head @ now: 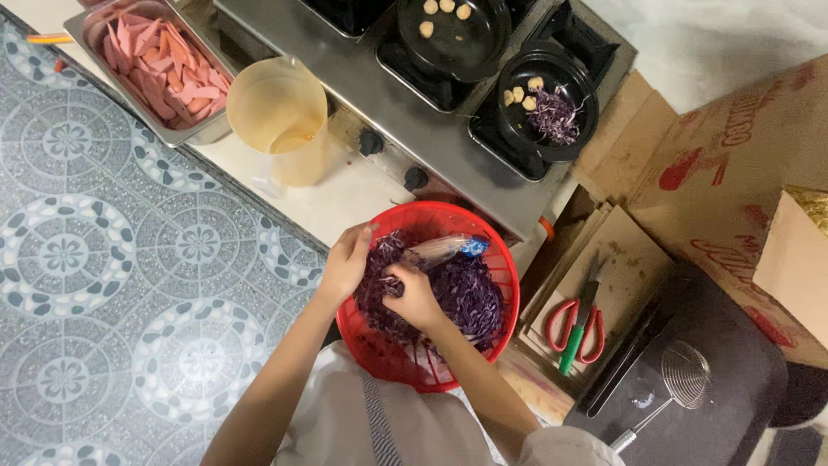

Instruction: The person carries a red basket of shredded purple cabbage to a stove, places handfuls of cabbage, enoki mushrooms, garlic cloves and noodles into small black pots, then uses tongs to add kimchi to each pot. They then move to a cutting board and slice a piece of purple cabbage by hand.

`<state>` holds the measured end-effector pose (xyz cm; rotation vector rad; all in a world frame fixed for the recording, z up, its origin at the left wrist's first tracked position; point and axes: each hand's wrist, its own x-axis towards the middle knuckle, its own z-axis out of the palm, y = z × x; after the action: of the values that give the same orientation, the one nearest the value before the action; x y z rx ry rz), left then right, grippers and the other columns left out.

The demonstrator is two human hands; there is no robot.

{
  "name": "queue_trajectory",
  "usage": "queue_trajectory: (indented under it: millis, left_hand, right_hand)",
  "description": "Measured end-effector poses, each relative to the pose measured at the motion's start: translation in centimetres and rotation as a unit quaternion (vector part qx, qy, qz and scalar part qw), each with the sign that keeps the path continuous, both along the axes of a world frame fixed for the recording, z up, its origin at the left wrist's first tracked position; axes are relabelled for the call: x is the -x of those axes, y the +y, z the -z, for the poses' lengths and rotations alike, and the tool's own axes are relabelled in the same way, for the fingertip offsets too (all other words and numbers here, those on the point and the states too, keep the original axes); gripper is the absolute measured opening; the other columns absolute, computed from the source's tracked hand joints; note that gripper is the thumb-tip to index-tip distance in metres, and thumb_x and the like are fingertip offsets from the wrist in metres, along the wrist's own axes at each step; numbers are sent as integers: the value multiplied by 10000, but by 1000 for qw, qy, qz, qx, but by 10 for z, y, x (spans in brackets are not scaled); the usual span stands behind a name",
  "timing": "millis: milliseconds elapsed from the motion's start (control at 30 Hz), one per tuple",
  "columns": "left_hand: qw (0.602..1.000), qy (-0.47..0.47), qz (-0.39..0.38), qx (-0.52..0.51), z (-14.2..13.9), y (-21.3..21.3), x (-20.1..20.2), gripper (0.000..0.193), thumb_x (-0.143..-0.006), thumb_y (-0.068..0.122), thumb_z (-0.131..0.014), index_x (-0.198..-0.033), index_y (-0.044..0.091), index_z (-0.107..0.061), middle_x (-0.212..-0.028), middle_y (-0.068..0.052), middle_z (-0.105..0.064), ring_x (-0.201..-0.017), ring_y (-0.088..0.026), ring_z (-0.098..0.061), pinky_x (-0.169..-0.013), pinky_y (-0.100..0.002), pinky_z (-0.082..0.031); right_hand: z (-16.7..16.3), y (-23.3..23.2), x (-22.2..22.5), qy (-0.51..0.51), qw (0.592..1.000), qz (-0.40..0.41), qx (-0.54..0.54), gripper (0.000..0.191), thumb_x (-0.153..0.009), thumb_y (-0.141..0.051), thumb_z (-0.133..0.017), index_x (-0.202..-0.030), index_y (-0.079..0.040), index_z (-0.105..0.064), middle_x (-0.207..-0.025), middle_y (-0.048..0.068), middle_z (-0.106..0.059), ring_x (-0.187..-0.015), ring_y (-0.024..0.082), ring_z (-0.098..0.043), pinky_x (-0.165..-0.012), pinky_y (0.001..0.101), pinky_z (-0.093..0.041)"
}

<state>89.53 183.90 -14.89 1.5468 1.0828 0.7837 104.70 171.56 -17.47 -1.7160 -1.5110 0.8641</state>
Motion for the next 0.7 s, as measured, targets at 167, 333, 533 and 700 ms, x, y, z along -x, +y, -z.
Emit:
queue_trajectory:
  millis: [167,333,533,700]
  left_hand:
    - [992,-54,-7,115,2,-2,-1,491,-1007,417,-554,-1264,16,-676,-1251,-146,-716,-1168,-215,-658,-1042,-329,-469]
    - [991,-39,-5,125,0,4,-1,519,-1007,437,-567,-1275,3,-664,-1236,-140,-730,-1164,-214,-666,-1047,-326,-466]
    - [1000,4,11,23,-20,5,-1,448,-995,373,-595,-1253,22,-699,-1312,-187,-668,-1261,-305,-608,-1090,-374,-417]
    - [1000,0,26,-15,-39,-2,-7,425,-988,350,-606,-1246,22,-690,-1299,-195,-682,-1266,-318,-619,-1101,-380,-428]
  right_hand:
    - [-40,7,-16,200,975,63,69,430,-724,-48,-722,-1149,-30,-661,-1104,76,-692,-1015,177,-634,-924,329,-512]
    - [-66,2,-39,327,940,70,66,388,-774,3,-674,-1162,5,-647,-1088,52,-666,-1041,167,-620,-952,312,-499]
    - [-88,-2,-70,459,875,121,94,425,-785,84,-663,-1202,26,-602,-1075,61,-646,-981,170,-635,-849,315,-526]
    - [-91,-3,-72,492,849,145,125,472,-765,74,-653,-1231,15,-603,-1074,90,-684,-961,203,-675,-859,356,-564]
